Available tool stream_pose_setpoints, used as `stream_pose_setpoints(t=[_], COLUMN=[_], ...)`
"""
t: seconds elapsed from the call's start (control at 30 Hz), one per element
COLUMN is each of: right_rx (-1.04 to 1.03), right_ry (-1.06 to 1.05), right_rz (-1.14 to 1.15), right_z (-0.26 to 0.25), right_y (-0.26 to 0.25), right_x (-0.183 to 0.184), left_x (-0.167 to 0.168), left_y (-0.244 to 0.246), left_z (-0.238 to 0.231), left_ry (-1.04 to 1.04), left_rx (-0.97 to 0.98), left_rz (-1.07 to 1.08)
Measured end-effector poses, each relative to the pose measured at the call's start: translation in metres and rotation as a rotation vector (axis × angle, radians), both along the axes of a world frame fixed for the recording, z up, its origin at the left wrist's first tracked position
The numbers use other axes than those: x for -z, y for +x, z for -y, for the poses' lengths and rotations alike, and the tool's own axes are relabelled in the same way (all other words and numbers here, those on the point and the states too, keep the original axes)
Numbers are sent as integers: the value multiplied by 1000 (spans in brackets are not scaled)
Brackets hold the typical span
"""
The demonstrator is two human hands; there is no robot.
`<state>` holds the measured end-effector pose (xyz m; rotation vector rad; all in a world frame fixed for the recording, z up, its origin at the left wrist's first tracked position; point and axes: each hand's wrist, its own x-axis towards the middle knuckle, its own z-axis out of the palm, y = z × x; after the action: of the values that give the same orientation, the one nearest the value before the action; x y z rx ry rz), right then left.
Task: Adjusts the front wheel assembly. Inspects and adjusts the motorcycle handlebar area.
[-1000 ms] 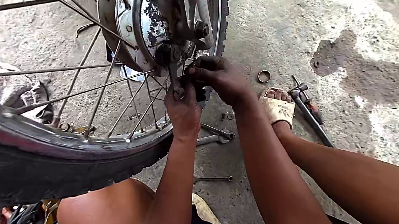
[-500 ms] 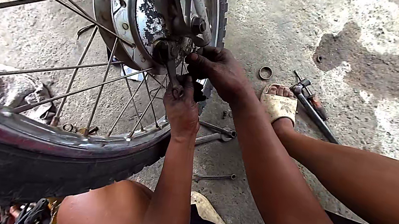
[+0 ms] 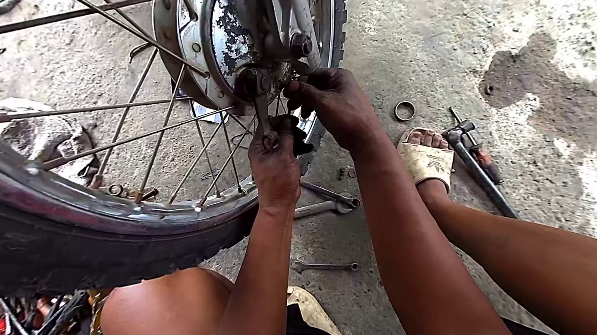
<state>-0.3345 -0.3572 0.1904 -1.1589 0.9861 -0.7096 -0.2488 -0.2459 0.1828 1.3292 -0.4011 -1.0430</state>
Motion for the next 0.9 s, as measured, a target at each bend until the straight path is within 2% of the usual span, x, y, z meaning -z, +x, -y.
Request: stream_pose_setpoints(t=[0.2,0.33,0.5,0.57,0.73,0.9], right_rx=[-33,-31,-49,-48,-70,-76], right_ry=[-1,59,109,117,132,148], right_rz=[-5,58,117,123,128,140], right_z=[0,-2,-2,-1,1,1], right_y=[0,1,-1,-1,-3,-3], right_x=[-1,-3,-6,-6,-4,-4], left_x=[-4,-37,-71,-70,-68,-57], left_y=[4,27,36,38,39,31], left_z=[-7,-37,-48,-42,-34,-26], left_ry=[1,158,189,178,214,241], left_rx=[91,283,221,205,221,252], left_rz=[162,202,451,534,534,739])
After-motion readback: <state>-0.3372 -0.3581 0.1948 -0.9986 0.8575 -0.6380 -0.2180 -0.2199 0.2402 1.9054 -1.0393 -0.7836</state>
